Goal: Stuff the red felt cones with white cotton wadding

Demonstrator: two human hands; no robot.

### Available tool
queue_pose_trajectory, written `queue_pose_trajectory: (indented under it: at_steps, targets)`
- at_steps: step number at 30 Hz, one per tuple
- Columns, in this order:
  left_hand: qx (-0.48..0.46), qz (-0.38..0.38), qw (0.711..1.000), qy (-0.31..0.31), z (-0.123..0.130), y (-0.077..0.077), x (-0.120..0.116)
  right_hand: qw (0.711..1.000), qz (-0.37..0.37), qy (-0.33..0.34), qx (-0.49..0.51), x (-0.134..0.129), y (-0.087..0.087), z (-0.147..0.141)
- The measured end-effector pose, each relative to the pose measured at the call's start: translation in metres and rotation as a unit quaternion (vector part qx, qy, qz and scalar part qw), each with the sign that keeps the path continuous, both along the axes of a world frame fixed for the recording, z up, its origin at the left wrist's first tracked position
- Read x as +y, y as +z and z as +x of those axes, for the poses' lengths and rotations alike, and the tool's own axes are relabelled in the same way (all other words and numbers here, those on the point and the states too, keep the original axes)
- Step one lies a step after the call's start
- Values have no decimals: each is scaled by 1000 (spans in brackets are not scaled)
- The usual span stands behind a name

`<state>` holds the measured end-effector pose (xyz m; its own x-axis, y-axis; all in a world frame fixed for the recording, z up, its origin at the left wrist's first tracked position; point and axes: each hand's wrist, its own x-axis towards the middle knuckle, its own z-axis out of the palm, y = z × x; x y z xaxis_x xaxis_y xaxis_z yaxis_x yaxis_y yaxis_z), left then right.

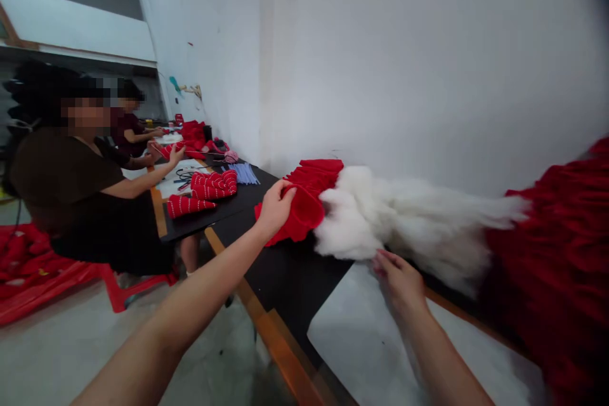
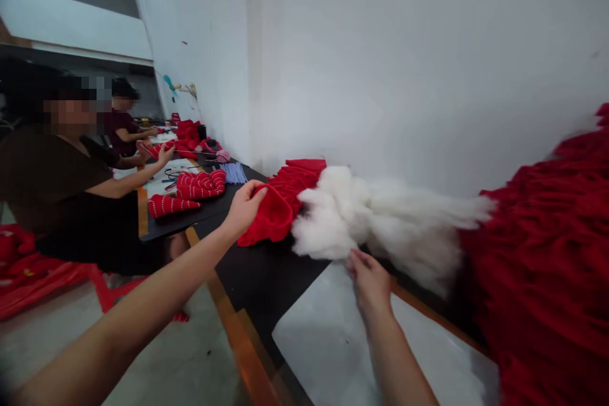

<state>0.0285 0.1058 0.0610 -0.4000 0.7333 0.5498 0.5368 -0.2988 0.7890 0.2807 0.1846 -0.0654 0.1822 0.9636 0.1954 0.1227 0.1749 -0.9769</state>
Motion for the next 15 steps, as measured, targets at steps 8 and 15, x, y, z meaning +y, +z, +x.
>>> queue_pose_trajectory:
  at_steps: [8, 15]
  targets:
    - [-25, 1, 937, -349, 107, -56, -63, 995, -72, 52, 54, -64, 24, 42]
    - [189, -131, 895, -383, 154, -81, -34, 996, 9, 80, -24, -118, 57, 73]
